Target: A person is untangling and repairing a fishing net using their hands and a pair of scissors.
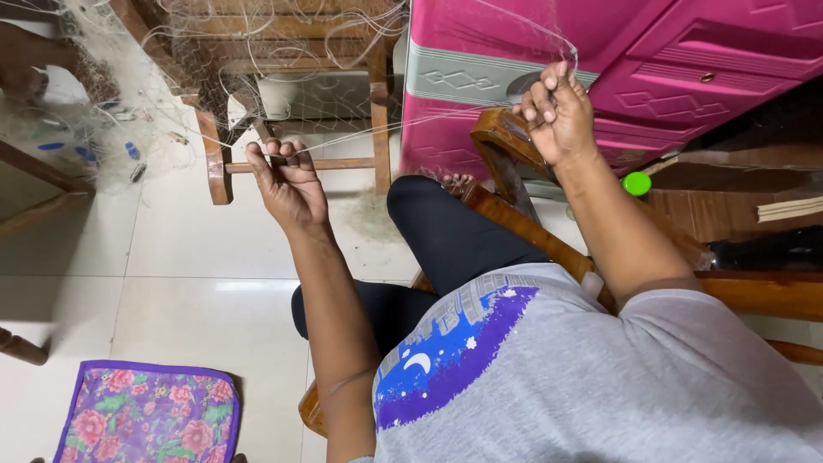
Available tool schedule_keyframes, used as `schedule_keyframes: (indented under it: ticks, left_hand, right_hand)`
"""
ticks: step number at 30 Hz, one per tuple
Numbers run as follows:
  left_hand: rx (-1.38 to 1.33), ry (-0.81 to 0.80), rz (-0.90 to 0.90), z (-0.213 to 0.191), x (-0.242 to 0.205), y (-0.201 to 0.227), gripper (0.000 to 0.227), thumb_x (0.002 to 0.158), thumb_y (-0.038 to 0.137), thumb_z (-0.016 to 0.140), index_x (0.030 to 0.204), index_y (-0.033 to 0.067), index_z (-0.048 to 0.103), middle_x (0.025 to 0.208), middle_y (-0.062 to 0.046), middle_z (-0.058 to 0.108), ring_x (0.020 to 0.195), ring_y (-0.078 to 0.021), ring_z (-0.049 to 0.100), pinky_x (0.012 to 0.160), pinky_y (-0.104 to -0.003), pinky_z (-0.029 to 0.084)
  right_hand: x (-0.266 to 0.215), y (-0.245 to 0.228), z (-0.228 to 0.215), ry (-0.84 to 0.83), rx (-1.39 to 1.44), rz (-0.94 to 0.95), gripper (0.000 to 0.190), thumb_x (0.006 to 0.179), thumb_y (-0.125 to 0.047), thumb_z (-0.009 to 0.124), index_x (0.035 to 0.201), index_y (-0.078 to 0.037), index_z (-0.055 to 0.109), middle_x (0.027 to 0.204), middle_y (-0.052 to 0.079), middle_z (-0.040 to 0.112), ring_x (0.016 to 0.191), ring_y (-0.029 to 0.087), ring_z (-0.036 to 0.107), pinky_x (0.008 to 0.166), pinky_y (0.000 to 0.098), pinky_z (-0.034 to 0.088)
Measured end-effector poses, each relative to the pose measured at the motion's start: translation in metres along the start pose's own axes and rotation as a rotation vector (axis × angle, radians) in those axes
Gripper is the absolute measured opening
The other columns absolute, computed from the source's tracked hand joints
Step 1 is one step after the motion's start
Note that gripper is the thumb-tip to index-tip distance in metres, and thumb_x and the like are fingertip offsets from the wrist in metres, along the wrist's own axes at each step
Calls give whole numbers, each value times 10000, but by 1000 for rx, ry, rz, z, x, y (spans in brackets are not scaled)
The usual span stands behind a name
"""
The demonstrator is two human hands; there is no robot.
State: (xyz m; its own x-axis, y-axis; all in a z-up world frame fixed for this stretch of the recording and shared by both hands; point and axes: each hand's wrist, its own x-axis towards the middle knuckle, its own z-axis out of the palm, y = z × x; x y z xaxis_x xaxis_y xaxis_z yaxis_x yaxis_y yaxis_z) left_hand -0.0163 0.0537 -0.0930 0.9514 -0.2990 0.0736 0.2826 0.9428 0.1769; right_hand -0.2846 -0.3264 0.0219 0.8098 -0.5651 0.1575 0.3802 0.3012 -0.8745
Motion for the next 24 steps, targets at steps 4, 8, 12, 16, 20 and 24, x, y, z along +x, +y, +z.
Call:
schedule_keyframes:
  ticks: [4, 8, 12, 16, 20, 24]
  left_hand:
    - [-53, -9, -5, -26, 9, 3, 149, 1222, 308, 693, 1276, 172, 724, 1172, -48, 735, 1077, -186, 726, 1203, -424, 684]
    - [-114, 23, 11, -43, 15, 8, 160, 1213, 282, 709, 1292, 149, 753, 1209, -64, 743, 1107, -207, 717, 1222, -427, 669]
    - [-145, -23, 11, -52, 18, 15, 174, 1215, 271, 726, 1337, 167, 793, 1270, -48, 744, 1166, -201, 721, 1260, -436, 672]
    - [-151, -42, 17, -52, 18, 20, 197, 1215, 302, 716, 1325, 169, 811, 1282, -35, 724, 1159, -188, 694, 1259, -419, 657]
    - [-173, -60, 34, -51, 19, 25, 202, 1222, 298, 705, 1336, 164, 805, 1274, -33, 707, 1157, -187, 690, 1267, -411, 636]
    - [-182, -80, 29, -52, 19, 29, 190, 1231, 293, 694, 1332, 186, 815, 1292, -10, 705, 1163, -179, 681, 1278, -417, 632]
  right_hand:
    - [-2, 3, 6, 5, -6, 9, 351, 1248, -484, 642, 1024, -220, 698, 655, -47, 505, 689, 167, 642, 898, 417, 696]
    - [-1, 5, 12, 13, 19, 38, 364, 1225, -508, 663, 996, -225, 667, 644, -47, 491, 687, 168, 625, 897, 402, 679]
    - [0, 5, 13, 10, 22, 44, 347, 1222, -504, 680, 1004, -234, 668, 667, -57, 512, 707, 163, 635, 921, 413, 680]
    - [2, 7, 12, -7, 19, 52, 341, 1229, -499, 673, 994, -252, 683, 678, -65, 533, 724, 166, 635, 932, 410, 640]
    - [6, 8, 9, 34, 100, 83, 343, 1243, -476, 640, 1001, -234, 666, 711, -54, 548, 752, 171, 657, 947, 421, 666]
    - [7, 7, 9, 55, 109, 106, 349, 1194, -518, 711, 978, -249, 659, 728, -57, 558, 768, 164, 657, 958, 427, 680]
